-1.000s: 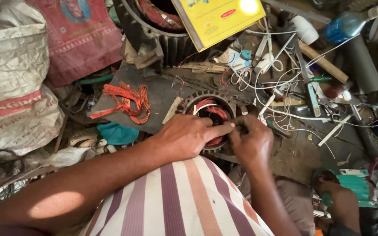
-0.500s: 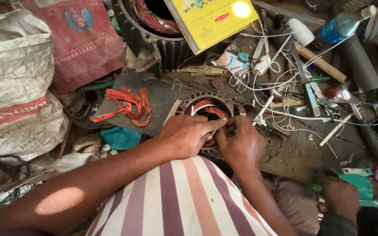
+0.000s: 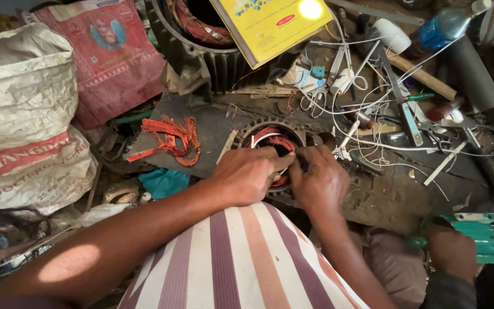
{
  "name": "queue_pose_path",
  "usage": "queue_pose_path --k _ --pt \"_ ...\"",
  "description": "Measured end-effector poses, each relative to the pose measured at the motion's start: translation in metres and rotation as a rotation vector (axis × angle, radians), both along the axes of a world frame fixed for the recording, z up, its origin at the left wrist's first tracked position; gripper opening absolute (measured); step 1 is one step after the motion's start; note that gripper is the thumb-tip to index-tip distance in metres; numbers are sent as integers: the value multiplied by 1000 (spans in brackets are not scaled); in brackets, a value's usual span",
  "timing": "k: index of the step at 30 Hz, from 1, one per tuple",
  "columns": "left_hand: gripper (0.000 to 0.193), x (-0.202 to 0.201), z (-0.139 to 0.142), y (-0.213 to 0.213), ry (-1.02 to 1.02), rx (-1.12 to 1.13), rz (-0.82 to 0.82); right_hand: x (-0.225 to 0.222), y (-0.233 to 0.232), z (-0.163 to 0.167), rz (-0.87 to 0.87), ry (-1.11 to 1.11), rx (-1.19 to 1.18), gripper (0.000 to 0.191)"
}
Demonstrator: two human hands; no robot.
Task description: The person winds insulated wire by hand into the slots of a motor stator ring on a cluttered workbench, pressing the wire loops down into the winding and occasionally using pliers to adjust and secure the wire ends.
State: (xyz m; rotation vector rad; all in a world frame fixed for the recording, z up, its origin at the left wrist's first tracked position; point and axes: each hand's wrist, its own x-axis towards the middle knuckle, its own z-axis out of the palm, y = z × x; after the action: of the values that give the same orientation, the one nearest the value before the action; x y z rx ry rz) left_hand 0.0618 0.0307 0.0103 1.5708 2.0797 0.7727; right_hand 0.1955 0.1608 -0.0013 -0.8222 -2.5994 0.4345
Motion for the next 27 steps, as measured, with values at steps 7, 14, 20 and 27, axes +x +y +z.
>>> queue_pose_path --k 7,14,20,27 --pt "48 5 7 5 8 -105 -33 11 9 20 183 19 -196 43" --pt "33 1 -8 2 -170 35 27 8 5 21 109 -57 -210 44" --pt "37 10 -23 -6 -103 116 38 13 5 11 116 58 -251 38" --pt "16 12 -22 -7 -70 139 19 17 2 -4 114 143 -232 31"
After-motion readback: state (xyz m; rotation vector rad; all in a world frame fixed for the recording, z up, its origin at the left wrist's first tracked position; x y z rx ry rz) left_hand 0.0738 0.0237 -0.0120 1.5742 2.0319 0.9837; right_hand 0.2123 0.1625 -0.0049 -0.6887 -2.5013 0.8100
